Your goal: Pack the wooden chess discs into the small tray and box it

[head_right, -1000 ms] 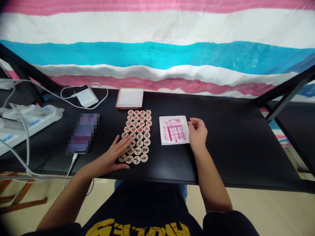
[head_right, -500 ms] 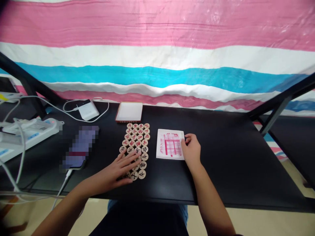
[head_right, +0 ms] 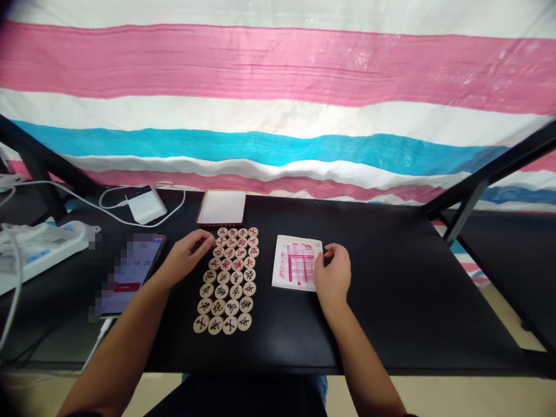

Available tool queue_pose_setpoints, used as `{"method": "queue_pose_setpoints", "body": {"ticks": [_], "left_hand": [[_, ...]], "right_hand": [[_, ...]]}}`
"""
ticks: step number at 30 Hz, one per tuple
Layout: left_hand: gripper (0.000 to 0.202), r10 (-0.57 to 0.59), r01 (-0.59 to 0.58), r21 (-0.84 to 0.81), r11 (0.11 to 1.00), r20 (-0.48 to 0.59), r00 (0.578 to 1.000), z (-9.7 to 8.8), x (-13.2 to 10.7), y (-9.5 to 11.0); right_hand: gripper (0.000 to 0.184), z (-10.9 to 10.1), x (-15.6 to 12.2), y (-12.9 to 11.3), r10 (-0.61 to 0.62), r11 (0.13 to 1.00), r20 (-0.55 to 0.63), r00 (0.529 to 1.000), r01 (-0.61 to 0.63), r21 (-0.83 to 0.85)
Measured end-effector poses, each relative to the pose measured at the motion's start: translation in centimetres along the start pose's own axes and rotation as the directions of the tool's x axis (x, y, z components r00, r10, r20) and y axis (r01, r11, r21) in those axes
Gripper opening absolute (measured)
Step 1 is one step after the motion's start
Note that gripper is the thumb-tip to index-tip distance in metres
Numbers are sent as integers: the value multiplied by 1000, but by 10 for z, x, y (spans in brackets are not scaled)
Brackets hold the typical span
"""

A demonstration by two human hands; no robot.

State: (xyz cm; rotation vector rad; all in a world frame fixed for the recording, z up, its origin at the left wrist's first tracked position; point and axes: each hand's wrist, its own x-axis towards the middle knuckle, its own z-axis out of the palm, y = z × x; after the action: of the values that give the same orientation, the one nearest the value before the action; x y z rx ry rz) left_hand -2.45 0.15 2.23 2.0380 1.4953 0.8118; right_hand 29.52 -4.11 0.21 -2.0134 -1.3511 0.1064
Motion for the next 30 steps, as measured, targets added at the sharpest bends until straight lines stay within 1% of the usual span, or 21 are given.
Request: {"method": "queue_pose_setpoints", "body": {"ticks": [1, 2, 4, 5, 8, 11, 14, 19, 23, 27, 30], "left_hand": [[25, -28, 28, -24, 999, -2, 1000, 0, -1, -5], [25, -48, 48, -39, 998, 2, 999, 1, -2, -9], [27, -66, 67, -42, 997, 14, 998, 1, -7, -16], [27, -69, 70, -35, 997, 17, 997, 1, -9, -19], [26, -73, 73, -13, 997, 17, 997, 0, -11, -23], [26, -69, 70, -2, 998, 29, 997, 1, -9, -22], [26, -47, 48, -4, 999, 53, 997, 2, -7, -21], [24, -16, 16, -7, 1000, 57, 998, 1, -8, -23], [23, -19, 19, 0, 1000, 64, 998, 1, -8, -22], [24, -44, 43, 10, 999, 67, 997, 2, -7, -23], [26, -56, 55, 18, 998, 79, 995, 4, -8, -26]], "right_hand": [[19, -1, -3, -4, -45, 999, 14, 999, 46, -22], [20, -1, -5, -9, -93, 994, 57, 994, 96, -50], [26, 0, -11, -19, -157, 972, 186, 970, 185, -146], [30, 2, -13, -24, -162, 953, 244, 956, 216, -213], [43, 6, -13, -36, -103, 879, 345, 933, 248, -407], [49, 7, -5, -43, -29, 838, 406, 914, 243, -488], [46, 5, 5, -47, 31, 825, 449, 893, 231, -516], [38, 5, 11, -50, 65, 819, 541, 839, 265, -509], [35, 5, 13, -50, 84, 816, 550, 831, 259, -517], [30, 7, 16, -46, 50, 834, 562, 826, 275, -478], [21, 8, 17, -42, 18, 853, 574, 819, 287, -435]]}}
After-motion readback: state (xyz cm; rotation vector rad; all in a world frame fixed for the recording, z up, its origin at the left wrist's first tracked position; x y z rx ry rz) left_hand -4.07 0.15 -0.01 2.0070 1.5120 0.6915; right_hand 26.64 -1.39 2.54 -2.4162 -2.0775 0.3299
